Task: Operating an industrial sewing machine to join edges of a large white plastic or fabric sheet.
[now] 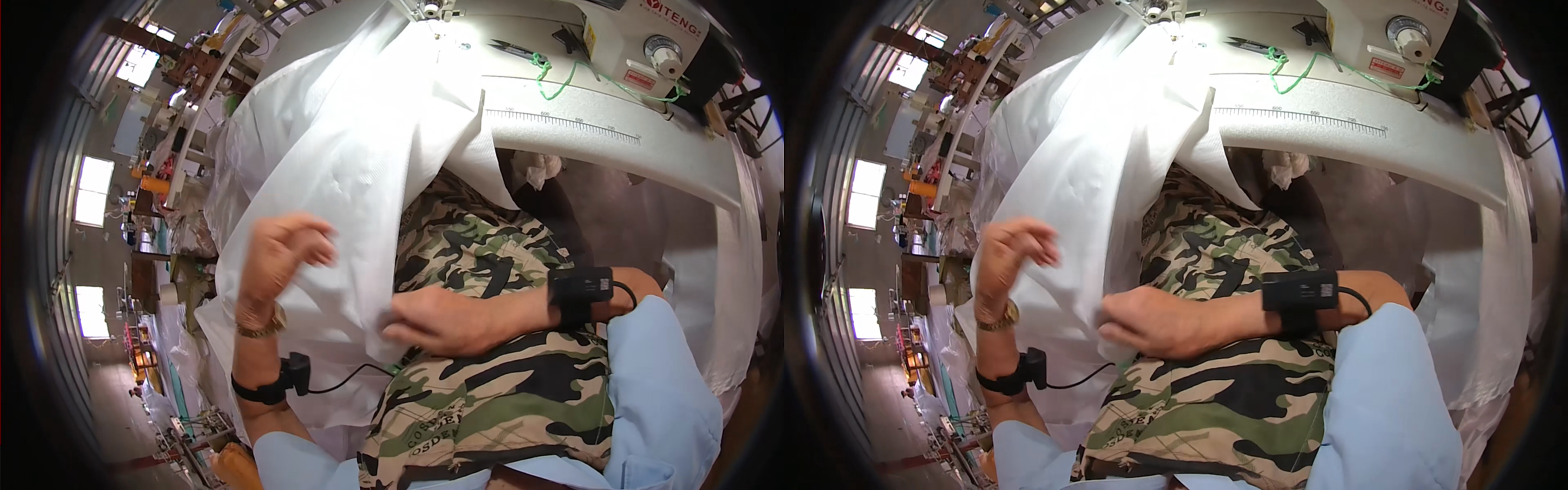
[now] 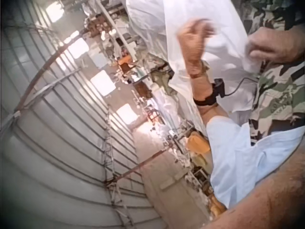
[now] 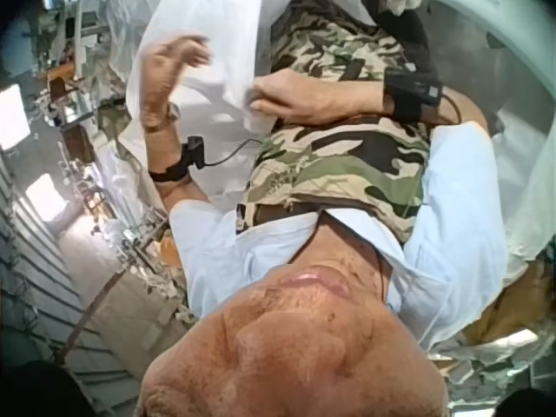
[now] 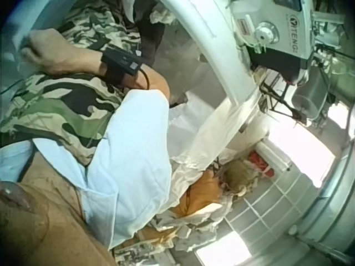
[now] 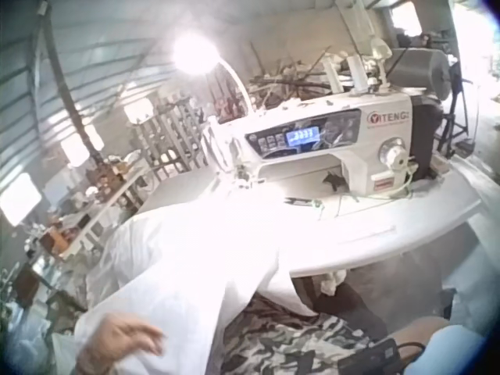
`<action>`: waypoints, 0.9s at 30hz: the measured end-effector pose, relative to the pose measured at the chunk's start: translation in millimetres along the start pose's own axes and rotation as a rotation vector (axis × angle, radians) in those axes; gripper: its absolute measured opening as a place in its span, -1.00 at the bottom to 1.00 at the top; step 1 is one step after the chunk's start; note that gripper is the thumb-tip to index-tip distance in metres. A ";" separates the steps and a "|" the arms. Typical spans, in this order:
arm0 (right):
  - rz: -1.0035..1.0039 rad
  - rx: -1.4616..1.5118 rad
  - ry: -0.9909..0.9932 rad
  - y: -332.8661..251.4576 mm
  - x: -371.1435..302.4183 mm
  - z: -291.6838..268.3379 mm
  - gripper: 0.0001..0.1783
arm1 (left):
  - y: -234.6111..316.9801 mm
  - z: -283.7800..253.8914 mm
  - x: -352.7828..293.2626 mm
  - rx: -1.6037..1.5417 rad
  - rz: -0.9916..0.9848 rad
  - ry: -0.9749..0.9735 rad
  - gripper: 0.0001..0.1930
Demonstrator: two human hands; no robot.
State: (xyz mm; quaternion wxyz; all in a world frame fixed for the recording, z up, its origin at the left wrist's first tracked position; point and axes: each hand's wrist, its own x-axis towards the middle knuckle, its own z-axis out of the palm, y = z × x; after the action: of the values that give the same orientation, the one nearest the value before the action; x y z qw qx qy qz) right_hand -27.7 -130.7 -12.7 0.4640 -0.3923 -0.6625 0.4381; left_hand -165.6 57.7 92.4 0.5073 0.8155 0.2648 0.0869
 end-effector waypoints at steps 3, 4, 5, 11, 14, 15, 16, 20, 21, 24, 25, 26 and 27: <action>-0.283 -0.248 -0.082 -10.2 20.3 3.5 -0.74 | -2.6 36.9 -13.8 0.172 -0.021 -0.258 -0.77; -0.334 -0.326 -0.155 -14.7 25.2 0.0 -0.74 | -2.7 40.3 -16.1 0.236 -0.049 -0.307 -0.76; -0.332 -0.323 -0.156 -14.7 29.8 -2.6 -0.74 | 4.0 42.1 -19.6 0.273 -0.179 -0.268 -0.81; -0.059 -0.169 0.698 24.7 56.9 -61.5 -0.75 | -6.2 21.4 -24.7 -0.088 -0.085 0.228 -0.79; 0.050 0.083 1.041 45.6 69.1 -109.3 -0.44 | -3.9 13.6 -7.3 -0.174 0.061 0.456 -0.83; 0.192 0.299 1.048 46.5 72.5 -118.6 -0.38 | -4.0 10.0 -0.9 -0.188 0.146 0.527 -0.83; 0.191 0.297 1.040 48.4 78.6 -126.1 -0.38 | -4.9 3.2 3.3 -0.190 0.146 0.535 -0.83; 0.347 0.631 0.967 43.1 88.7 -145.0 -0.43 | 3.2 -14.2 26.4 -0.046 0.306 0.607 -0.77; 0.397 0.679 0.852 50.6 88.6 -150.5 -0.53 | 11.7 -13.3 32.6 -0.011 0.370 0.615 -0.78; 0.483 0.591 0.618 66.7 82.8 -131.8 -0.80 | 20.6 -14.2 40.3 0.008 0.436 0.623 -0.77; 0.462 0.617 0.597 70.0 77.6 -116.7 -0.79 | 20.3 -17.7 38.3 0.092 0.422 0.611 -0.78; 0.445 0.642 0.568 70.5 72.9 -99.9 -0.77 | 16.9 -19.3 34.8 0.173 0.401 0.604 -0.79; 0.390 0.632 0.496 69.0 64.8 -85.8 -0.75 | 13.2 -17.0 31.1 0.172 0.394 0.610 -0.79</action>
State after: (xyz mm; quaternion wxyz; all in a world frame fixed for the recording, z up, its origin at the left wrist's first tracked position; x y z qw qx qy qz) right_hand 45.3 -30.8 -44.3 0.6147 -0.4422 -0.2784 0.5909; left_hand -141.8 82.6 108.0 0.3082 0.8270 0.2482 0.3993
